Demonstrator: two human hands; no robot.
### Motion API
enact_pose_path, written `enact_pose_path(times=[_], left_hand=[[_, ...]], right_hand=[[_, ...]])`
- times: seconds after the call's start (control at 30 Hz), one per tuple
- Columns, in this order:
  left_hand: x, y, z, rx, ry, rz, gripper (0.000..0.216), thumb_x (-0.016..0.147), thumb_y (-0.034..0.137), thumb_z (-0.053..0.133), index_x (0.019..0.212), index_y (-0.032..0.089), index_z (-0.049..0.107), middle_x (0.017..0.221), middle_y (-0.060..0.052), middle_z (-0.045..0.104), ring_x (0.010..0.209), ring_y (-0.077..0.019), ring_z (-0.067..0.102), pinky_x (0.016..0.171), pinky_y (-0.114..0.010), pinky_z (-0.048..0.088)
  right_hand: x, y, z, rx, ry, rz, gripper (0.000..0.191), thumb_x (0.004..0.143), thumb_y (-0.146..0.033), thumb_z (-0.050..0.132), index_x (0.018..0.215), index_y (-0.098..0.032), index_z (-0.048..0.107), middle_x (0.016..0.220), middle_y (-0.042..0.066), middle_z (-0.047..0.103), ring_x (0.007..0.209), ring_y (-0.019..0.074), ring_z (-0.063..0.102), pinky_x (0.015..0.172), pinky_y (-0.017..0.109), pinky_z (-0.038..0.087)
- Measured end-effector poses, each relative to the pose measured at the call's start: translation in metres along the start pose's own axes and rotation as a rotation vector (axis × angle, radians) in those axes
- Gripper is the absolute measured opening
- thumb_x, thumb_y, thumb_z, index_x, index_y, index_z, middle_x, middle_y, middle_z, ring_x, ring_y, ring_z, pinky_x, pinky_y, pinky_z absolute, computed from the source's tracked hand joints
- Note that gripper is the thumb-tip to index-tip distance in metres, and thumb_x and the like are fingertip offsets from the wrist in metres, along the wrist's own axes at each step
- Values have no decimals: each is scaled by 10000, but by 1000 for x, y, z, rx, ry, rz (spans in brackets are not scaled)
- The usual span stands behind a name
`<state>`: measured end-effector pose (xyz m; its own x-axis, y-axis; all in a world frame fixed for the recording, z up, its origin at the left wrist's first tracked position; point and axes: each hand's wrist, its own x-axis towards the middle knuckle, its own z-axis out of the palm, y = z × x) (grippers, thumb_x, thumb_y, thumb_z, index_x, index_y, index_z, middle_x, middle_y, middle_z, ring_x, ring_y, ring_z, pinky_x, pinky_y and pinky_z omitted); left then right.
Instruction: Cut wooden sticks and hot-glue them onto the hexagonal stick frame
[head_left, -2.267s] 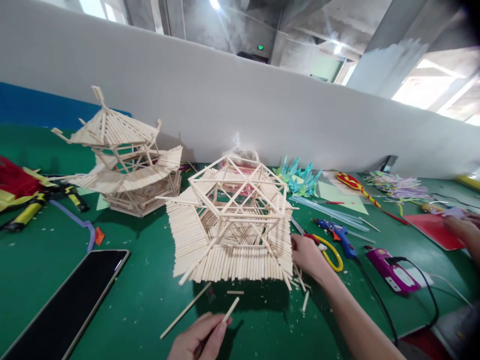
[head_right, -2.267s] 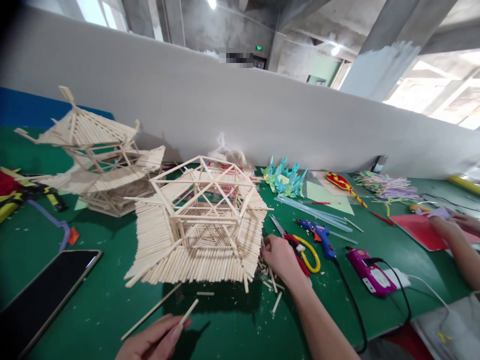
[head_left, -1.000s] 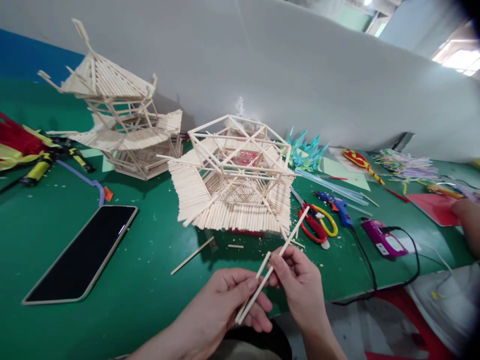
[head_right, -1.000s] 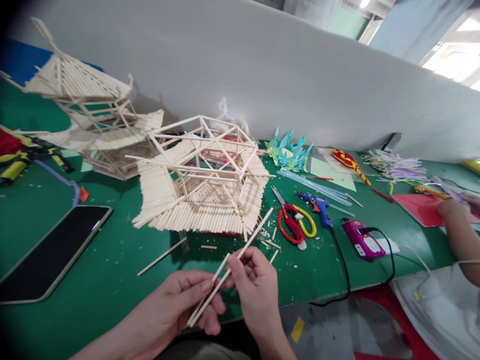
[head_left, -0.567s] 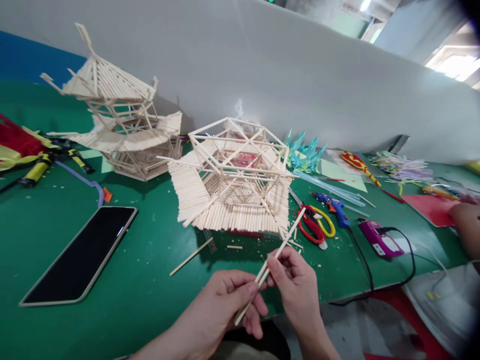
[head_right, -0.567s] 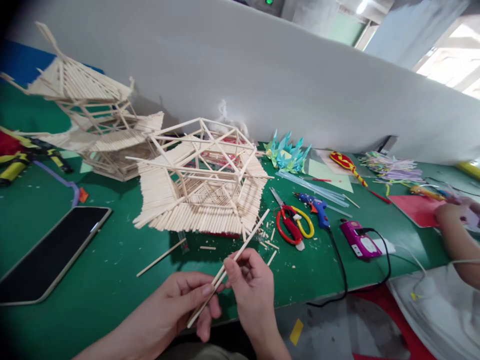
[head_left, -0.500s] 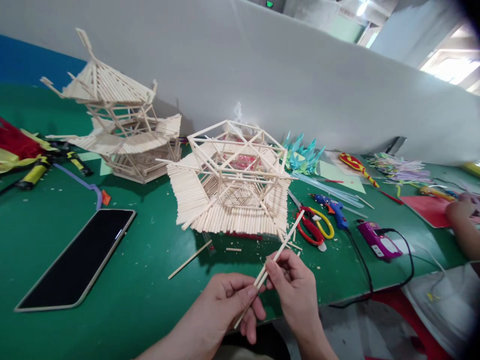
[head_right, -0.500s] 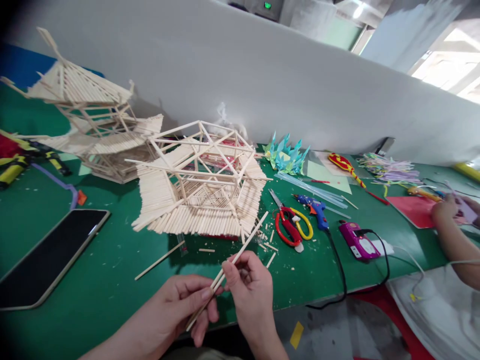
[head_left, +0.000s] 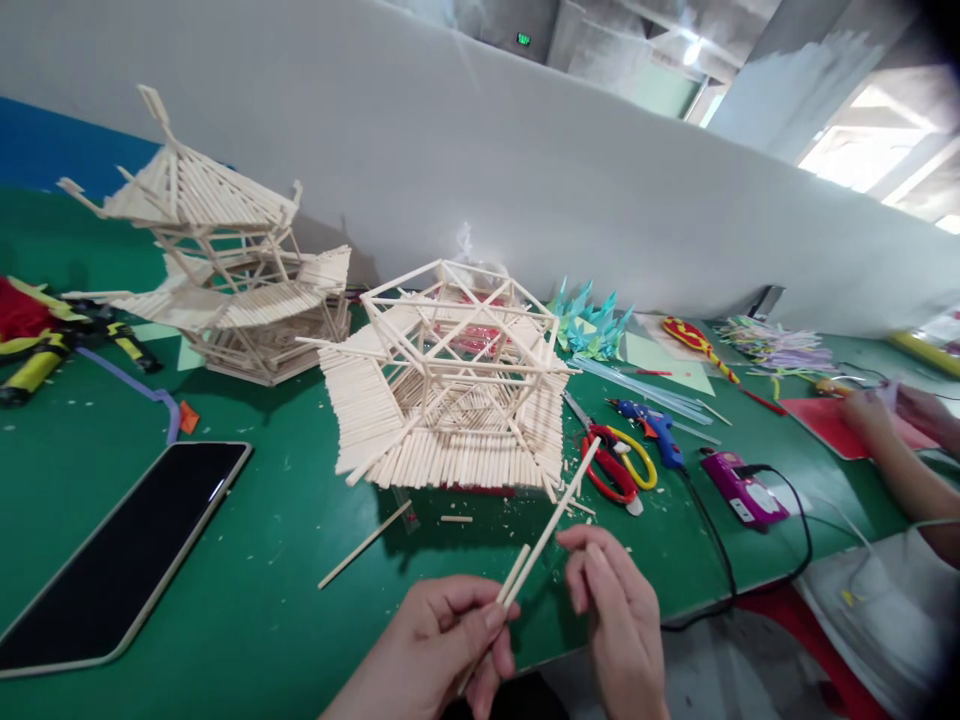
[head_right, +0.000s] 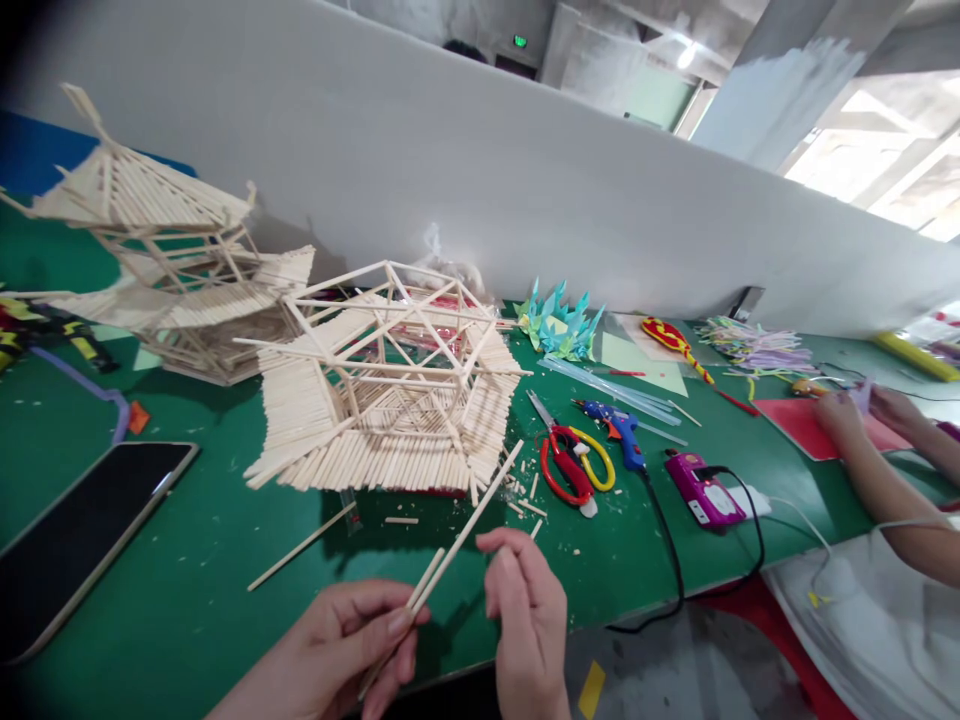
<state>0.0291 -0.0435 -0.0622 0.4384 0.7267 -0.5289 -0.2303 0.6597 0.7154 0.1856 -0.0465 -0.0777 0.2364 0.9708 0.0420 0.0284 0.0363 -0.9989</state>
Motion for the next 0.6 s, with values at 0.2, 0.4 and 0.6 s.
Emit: enact_pose_path(times=[0.2, 0.4, 0.6], left_hand=[[-1, -2, 0, 105, -46, 33, 308, 687, 422, 638, 600, 127, 621, 505, 18, 579, 375, -29, 443, 417, -177, 234], [-1, -2, -5, 169, -48, 48, 348, 656, 460, 646, 620, 114, 635, 494, 30, 556, 380, -42, 454, 428, -185, 253], [-3, -2, -9, 123, -73, 16, 328, 696, 425, 621, 627, 105, 620, 514, 19, 571, 397, -36, 481, 429, -174, 248]], right_hand=[[-6, -12, 13, -100, -62, -6, 138, 776, -317, 578, 752, -206, 656, 599, -23, 539, 511, 85, 432, 468, 176, 341], [-1, -8, 10, -167, -200, 34, 160, 778, -324, 574, 790, -196, 669, 580, -12, 578, 515, 94, 477, 464, 167, 374], [4, -12, 14, -208, -252, 90, 222, 785, -341, 555, 671, -156, 601, 522, -33, 485, 464, 72, 388, 423, 169, 317]])
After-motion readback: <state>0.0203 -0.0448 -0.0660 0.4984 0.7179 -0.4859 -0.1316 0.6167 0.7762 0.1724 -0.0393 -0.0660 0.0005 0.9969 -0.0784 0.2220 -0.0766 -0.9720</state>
